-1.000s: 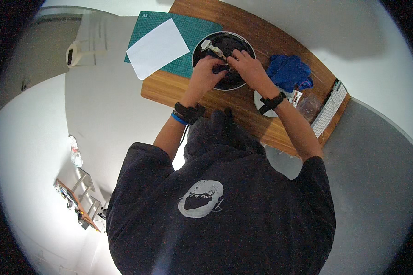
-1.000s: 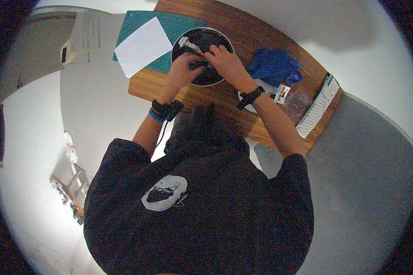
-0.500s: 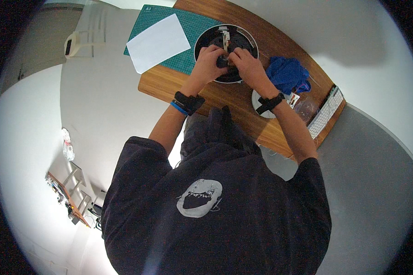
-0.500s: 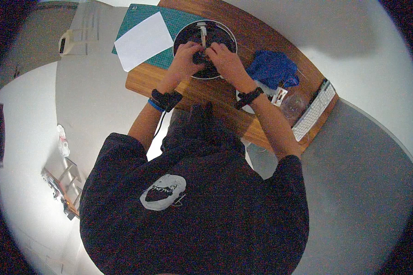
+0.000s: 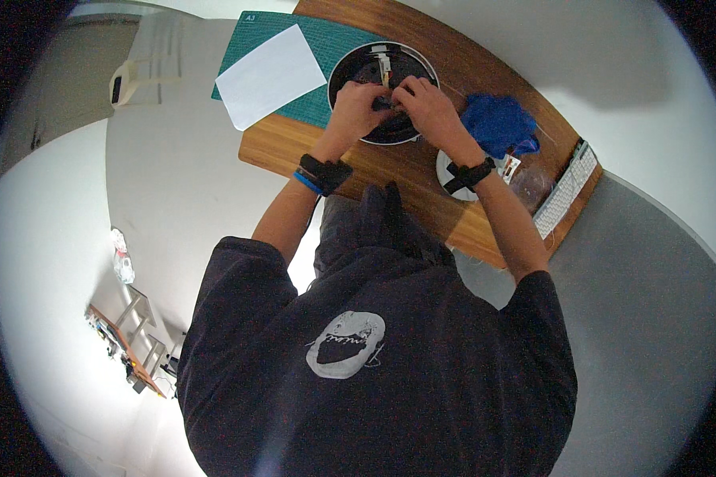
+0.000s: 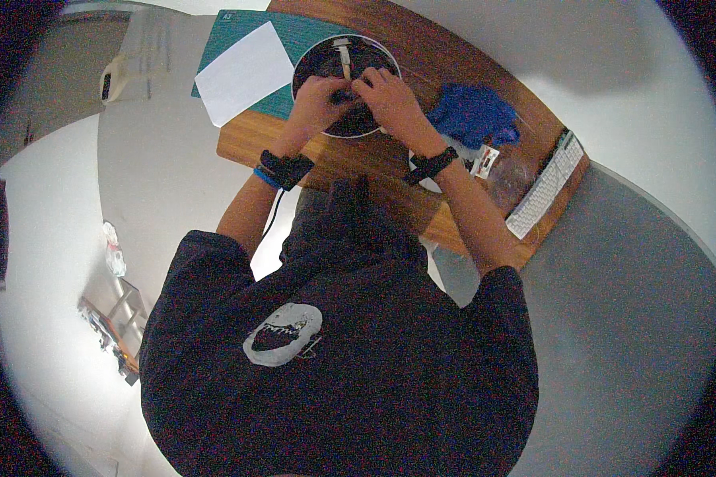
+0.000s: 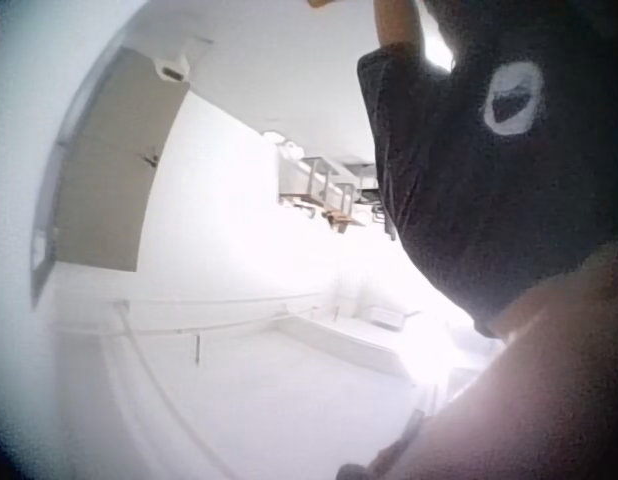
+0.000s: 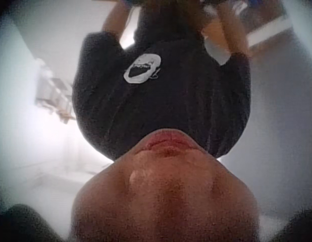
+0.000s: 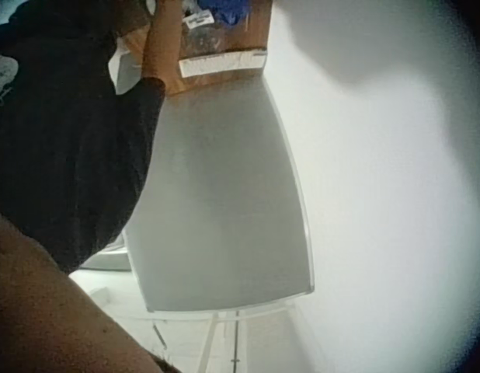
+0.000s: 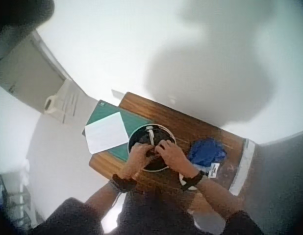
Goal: The person works at a desk, manipulating wires and small electronic components inside a cylindrical container. They connect wires to a small white device and adjust components within the container throughout the clip.
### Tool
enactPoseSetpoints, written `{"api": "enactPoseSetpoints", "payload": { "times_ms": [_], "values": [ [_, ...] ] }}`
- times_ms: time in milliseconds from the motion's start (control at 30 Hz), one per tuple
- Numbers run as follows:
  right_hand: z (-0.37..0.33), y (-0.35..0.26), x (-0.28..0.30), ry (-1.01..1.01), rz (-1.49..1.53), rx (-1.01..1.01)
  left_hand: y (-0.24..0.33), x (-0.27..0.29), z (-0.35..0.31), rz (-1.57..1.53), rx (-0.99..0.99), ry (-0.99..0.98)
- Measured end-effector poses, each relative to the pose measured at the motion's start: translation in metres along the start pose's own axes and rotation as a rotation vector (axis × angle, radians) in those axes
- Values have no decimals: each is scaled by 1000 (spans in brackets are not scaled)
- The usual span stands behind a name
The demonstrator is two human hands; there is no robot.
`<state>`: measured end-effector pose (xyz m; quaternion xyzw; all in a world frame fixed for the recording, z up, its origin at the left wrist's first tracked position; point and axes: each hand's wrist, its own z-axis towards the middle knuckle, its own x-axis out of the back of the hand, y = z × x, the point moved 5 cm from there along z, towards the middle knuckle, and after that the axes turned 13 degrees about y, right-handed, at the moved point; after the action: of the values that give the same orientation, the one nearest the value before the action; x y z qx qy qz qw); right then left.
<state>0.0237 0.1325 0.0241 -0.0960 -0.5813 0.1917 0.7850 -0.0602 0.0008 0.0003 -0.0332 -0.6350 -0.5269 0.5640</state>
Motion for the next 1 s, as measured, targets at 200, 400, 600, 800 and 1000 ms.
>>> {"api": "enactPoseSetpoints", "payload": {
  "times_ms": [200,400,600,800,1000],
  "values": [
    [1,1,0,27,-25,-12,8,4,1,-22,20,31],
    [4,-6,3,56,-30,-15,1,9,-2,-47,97,23],
    [3,3,9,19,124,-1,-6,5,-1,-57,62,2],
    [-2,15,32,56,87,9,-3,5,1,-85,17,-17],
    [0,23,23,-48,69,-18,-5,6,4,-99,-15,-34]
  ]
}}
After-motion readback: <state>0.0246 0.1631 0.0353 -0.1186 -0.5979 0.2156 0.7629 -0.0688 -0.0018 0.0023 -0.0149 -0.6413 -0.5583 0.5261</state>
